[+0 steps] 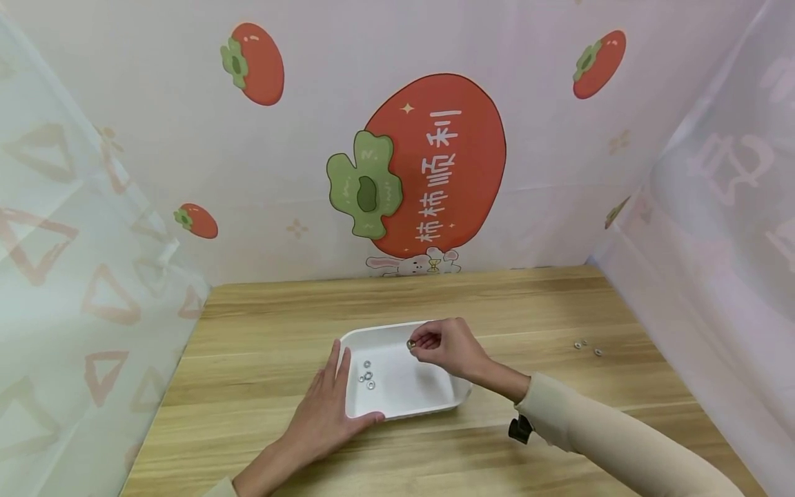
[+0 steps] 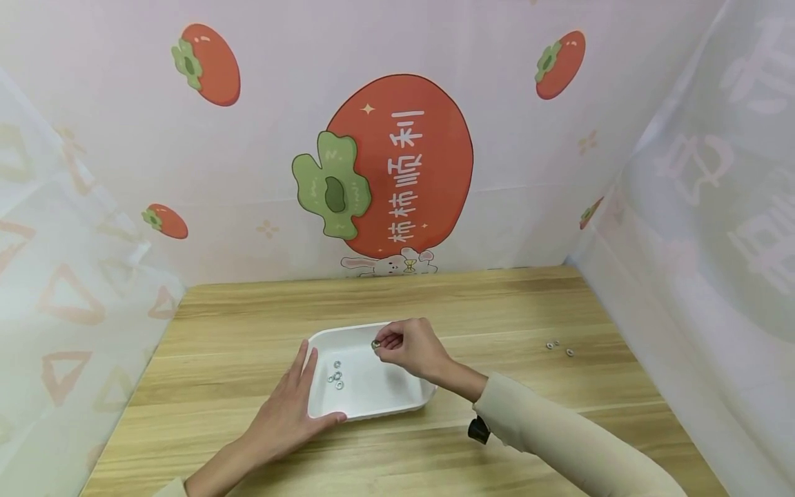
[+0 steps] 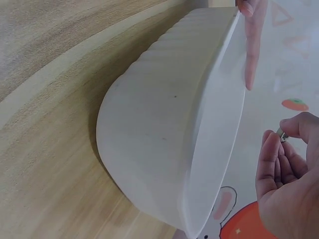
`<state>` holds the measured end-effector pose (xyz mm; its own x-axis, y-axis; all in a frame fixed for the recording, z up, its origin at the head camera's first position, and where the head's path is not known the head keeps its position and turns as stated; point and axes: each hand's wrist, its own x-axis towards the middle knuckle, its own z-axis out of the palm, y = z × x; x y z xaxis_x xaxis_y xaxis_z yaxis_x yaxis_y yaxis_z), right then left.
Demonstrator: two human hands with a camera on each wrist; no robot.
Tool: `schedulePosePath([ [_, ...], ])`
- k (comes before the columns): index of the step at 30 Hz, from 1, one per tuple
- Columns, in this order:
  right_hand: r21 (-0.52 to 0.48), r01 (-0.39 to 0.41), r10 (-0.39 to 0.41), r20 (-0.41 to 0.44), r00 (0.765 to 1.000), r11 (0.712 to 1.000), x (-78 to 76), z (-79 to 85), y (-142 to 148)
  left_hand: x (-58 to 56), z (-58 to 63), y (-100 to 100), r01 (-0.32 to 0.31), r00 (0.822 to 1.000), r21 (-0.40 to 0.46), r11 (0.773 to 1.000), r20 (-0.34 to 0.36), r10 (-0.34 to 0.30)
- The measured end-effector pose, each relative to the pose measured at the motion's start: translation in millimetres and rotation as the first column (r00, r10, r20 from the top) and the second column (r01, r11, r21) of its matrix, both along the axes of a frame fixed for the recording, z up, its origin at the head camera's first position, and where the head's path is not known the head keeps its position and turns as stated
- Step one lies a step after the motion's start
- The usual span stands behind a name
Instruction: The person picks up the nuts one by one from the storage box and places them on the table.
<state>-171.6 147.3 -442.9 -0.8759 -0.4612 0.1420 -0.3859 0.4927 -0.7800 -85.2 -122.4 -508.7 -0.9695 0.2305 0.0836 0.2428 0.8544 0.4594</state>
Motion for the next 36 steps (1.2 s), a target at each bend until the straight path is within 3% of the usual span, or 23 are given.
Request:
schedulePosePath([
  [13, -0.047, 0.021, -0.022, -0.005, 1.0, 0.999, 1.1, -4.9, 18.1, 0.1, -1.2, 0.5, 0.0, 1.0, 0.005, 1.0, -0.002, 0.0],
  [36, -0.094, 0.131, -0.133, -0.009, 0.991, 0.987, 4.8, -2.1, 54.4, 0.5, -3.4, -0.5, 0.004, 1.0, 0.0, 1.0, -0.022, -0.004],
])
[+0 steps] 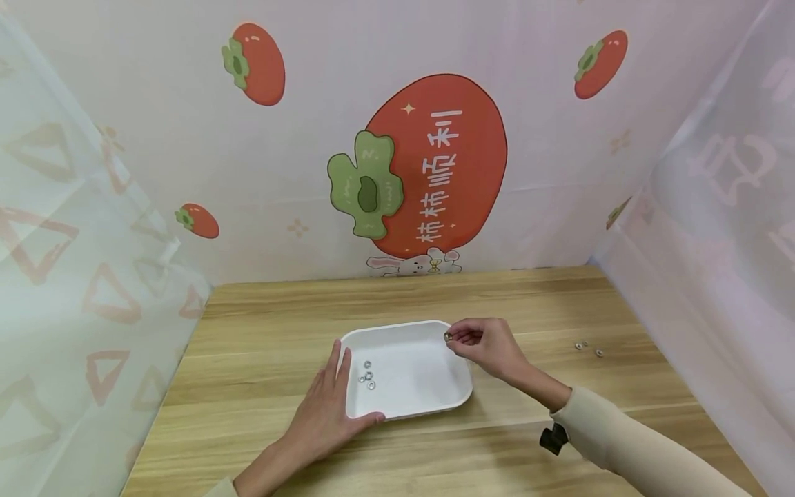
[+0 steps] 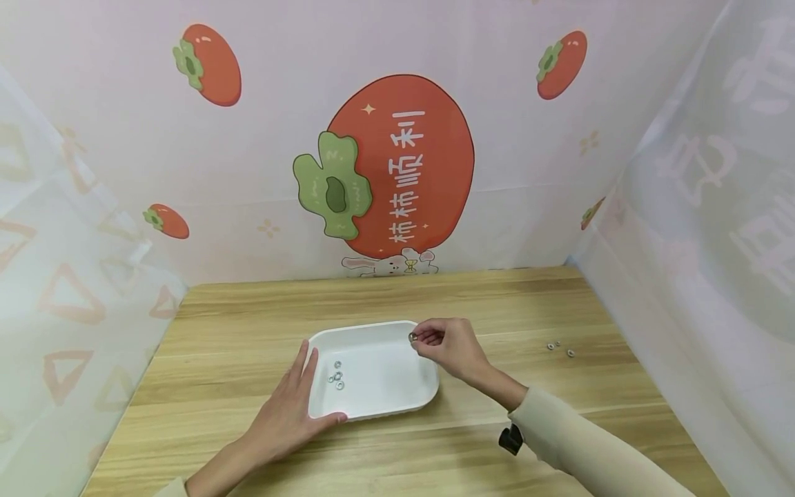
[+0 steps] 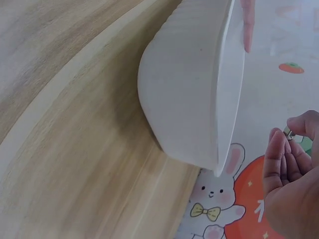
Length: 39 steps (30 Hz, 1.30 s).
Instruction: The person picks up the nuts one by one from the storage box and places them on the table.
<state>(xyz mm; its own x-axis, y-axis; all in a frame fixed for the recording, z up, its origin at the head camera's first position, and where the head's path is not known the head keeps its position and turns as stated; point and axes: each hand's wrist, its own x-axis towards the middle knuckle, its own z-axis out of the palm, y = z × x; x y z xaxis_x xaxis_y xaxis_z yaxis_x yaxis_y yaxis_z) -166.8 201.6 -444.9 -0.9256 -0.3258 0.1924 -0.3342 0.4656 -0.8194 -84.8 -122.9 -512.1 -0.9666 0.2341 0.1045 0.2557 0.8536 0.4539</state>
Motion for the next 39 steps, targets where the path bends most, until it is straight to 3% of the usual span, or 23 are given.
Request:
schedulePosePath([
  [27, -0.013, 0.146, -0.146, 0.003, 0.989, 0.989, 3.1, 0.5, 53.5, -1.2, -1.0, 0.5, -0.003, 1.0, -0.009, 1.0, 0.0, 0.003],
  [39, 0.029, 0.187, -0.185, -0.072, 0.98, 0.982, 3.5, -2.7, 82.9, -1.4, -0.7, 0.4, -0.007, 1.0, -0.016, 1.0, -0.009, 0.007],
])
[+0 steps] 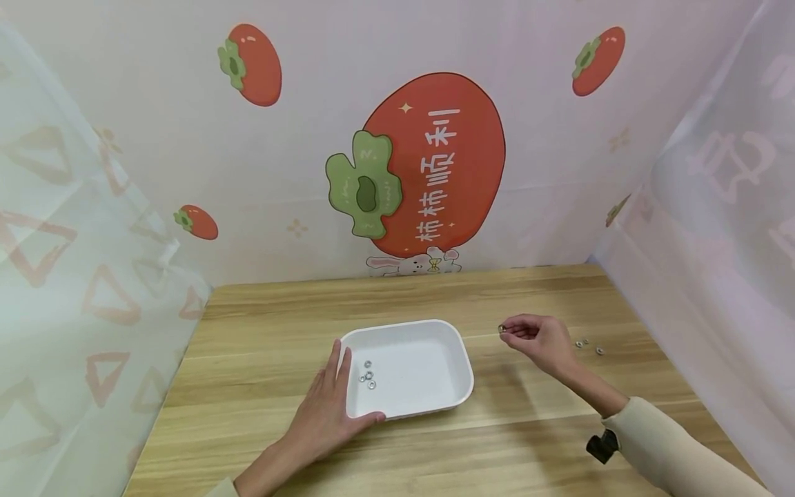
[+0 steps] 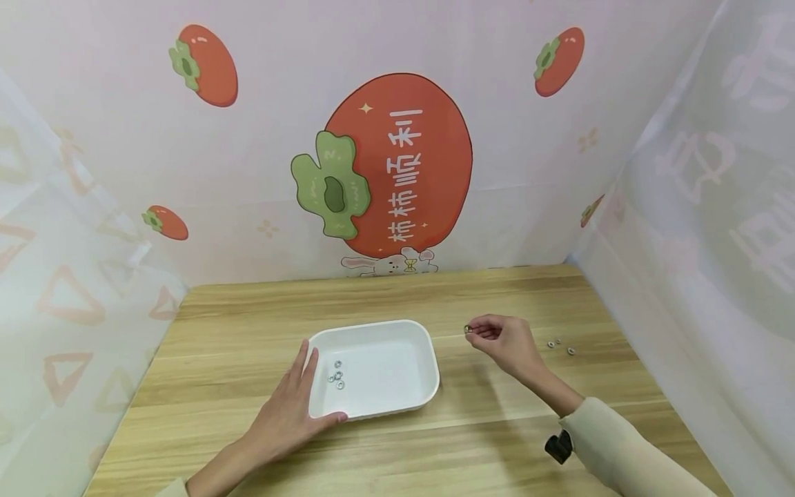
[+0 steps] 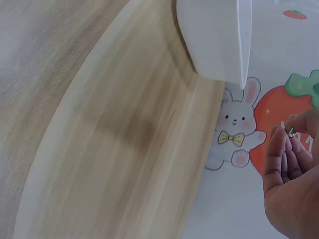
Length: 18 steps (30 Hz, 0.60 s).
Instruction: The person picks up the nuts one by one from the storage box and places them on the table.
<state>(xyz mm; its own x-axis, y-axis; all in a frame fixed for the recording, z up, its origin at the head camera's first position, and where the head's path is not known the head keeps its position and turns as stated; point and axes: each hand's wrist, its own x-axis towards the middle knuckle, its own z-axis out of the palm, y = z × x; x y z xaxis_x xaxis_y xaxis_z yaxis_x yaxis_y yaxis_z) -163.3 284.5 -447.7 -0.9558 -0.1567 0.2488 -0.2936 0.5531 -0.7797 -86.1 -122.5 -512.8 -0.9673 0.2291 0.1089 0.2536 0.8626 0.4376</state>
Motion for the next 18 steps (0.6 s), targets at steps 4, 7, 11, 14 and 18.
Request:
schedulePosePath([
  [4, -0.009, 0.001, -0.001, 0.0, 1.0, 1.0, 1.5, -3.5, 9.1, -0.1, -1.5, -0.4, 0.0, 1.0, -0.003, 1.0, 0.004, 0.0],
  [7, -0.01, 0.002, -0.002, 0.004, 1.0, 1.0, 3.7, -6.1, 16.5, 0.0, -1.3, -0.1, -0.001, 1.0, -0.001, 1.0, 0.007, 0.001],
  [11, 0.013, 0.018, -0.019, 0.015, 1.0, 1.0, 5.1, -8.0, 27.3, -0.1, -0.4, 0.8, 0.0, 1.0, 0.005, 1.0, 0.004, 0.0],
  [14, 0.051, 0.046, -0.048, 0.033, 0.998, 0.998, 4.9, -8.7, 34.9, -0.3, -0.1, 1.1, -0.001, 1.0, 0.004, 1.0, 0.01, 0.001],
  [18, 0.088, 0.06, -0.065, 0.05, 0.997, 0.994, 4.1, -9.7, 43.6, -0.6, 0.6, 1.2, -0.005, 1.0, 0.01, 1.0, 0.017, 0.004],
])
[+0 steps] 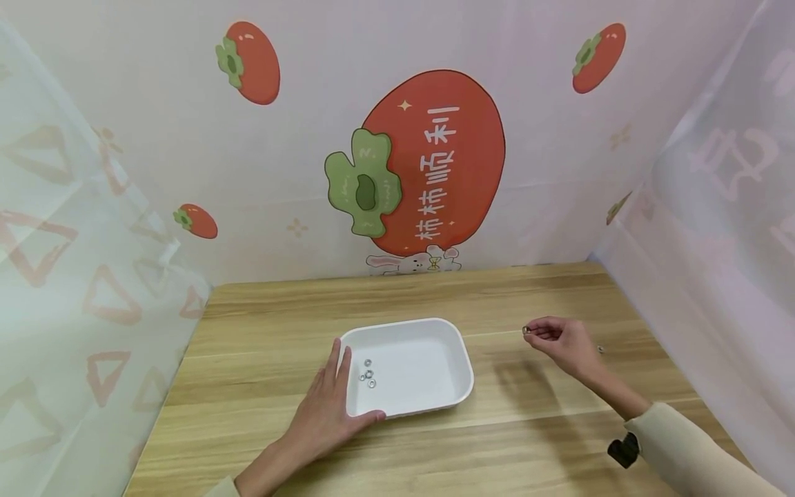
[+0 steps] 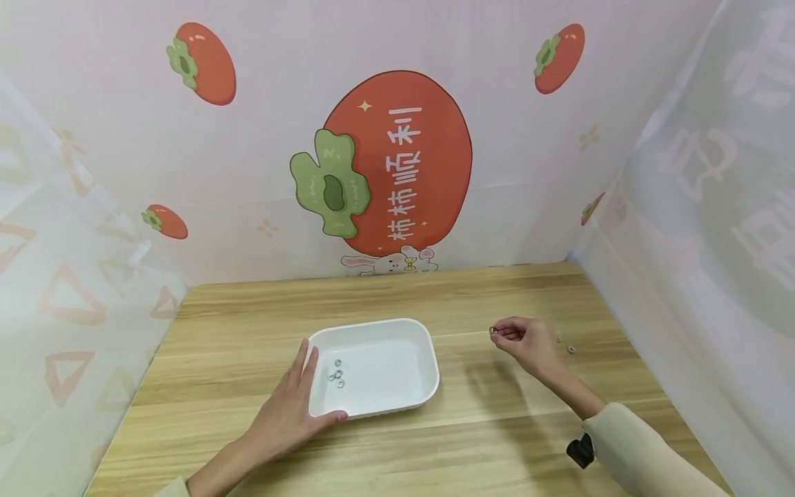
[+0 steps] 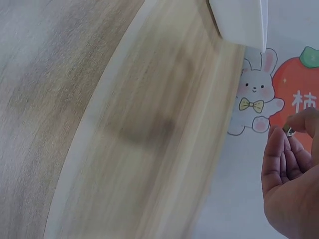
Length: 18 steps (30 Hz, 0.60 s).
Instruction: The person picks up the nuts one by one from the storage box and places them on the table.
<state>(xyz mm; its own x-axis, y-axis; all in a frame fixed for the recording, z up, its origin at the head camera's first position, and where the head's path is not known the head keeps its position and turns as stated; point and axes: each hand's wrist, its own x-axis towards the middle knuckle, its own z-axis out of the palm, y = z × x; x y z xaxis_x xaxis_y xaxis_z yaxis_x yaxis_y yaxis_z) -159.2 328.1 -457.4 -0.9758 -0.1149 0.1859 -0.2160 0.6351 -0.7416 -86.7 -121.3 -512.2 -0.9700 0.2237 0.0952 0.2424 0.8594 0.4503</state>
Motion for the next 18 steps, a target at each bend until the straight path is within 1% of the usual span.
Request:
schedulePosePath([
  [5, 0.01, -0.002, 0.002, -0.003, 1.0, 1.0, -0.3, -0.3, 6.2, 0.3, 0.7, -1.5, 0.004, 1.0, -0.006, 1.0, 0.003, -0.004],
  [8, 0.035, 0.007, -0.007, -0.005, 1.0, 0.999, -0.5, 0.2, 10.6, 0.5, 0.9, -1.6, 0.002, 1.0, -0.006, 1.0, 0.004, -0.002],
  [13, 0.078, 0.034, -0.035, 0.016, 0.999, 0.996, 1.8, 1.4, 19.5, 0.6, 0.5, -1.6, 0.004, 1.0, -0.003, 1.0, 0.0, -0.004],
  [18, 0.123, 0.059, -0.06, 0.002, 0.998, 0.991, 2.7, 0.4, 31.4, 0.2, 0.2, -1.6, 0.007, 1.0, -0.005, 1.0, -0.007, -0.008],
])
